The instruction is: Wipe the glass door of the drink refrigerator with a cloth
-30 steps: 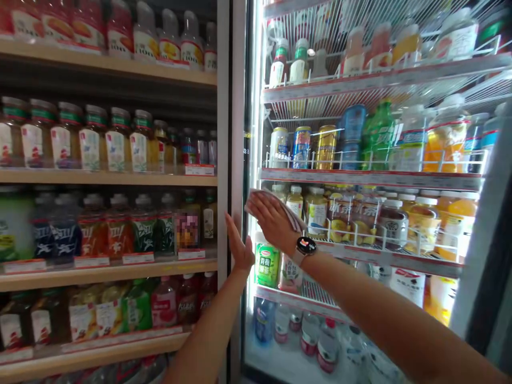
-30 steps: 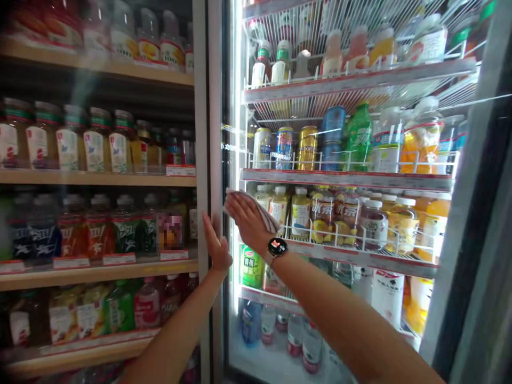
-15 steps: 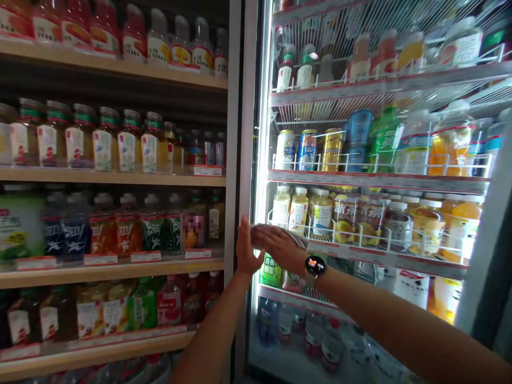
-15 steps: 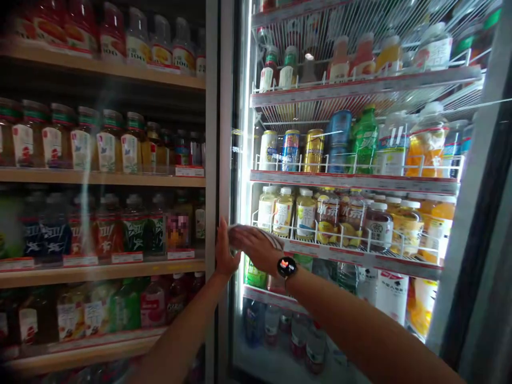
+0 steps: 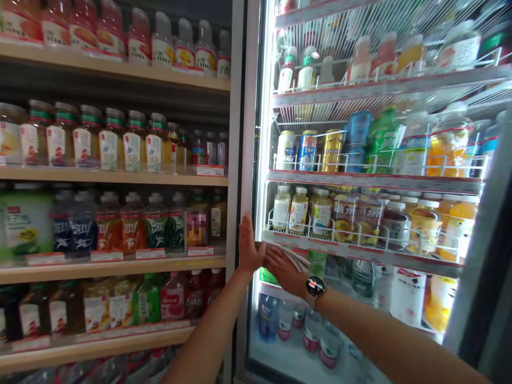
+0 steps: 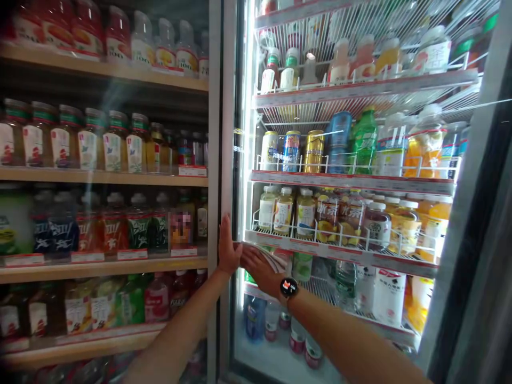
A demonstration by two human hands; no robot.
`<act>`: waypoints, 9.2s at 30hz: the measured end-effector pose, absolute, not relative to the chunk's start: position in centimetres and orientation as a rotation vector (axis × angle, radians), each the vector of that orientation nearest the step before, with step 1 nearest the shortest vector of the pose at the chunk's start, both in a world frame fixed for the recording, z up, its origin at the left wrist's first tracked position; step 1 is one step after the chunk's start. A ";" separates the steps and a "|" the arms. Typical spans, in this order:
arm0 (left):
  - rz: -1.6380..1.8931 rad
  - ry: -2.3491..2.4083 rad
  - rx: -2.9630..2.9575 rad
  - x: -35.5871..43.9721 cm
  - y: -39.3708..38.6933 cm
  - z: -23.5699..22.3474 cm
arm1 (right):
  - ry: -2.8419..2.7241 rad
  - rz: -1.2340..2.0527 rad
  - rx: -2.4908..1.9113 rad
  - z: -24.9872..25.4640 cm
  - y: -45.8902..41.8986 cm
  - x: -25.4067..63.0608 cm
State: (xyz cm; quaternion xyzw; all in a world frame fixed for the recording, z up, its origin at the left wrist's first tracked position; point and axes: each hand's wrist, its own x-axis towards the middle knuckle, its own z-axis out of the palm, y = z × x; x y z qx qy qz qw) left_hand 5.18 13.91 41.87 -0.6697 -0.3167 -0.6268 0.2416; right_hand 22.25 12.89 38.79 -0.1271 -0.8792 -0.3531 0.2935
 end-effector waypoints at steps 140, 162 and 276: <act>-1.355 -0.782 -1.739 21.3 12.1 46.4 | -1.633 -1.243 -1.120 49.0 7.0 46.4; -1.244 -0.672 -1.888 30.0 11.1 45.1 | -1.552 -1.306 -1.223 55.0 6.4 52.4; -1.273 -0.428 -2.016 36.2 9.5 46.4 | -1.305 -1.186 -1.235 53.3 7.3 51.7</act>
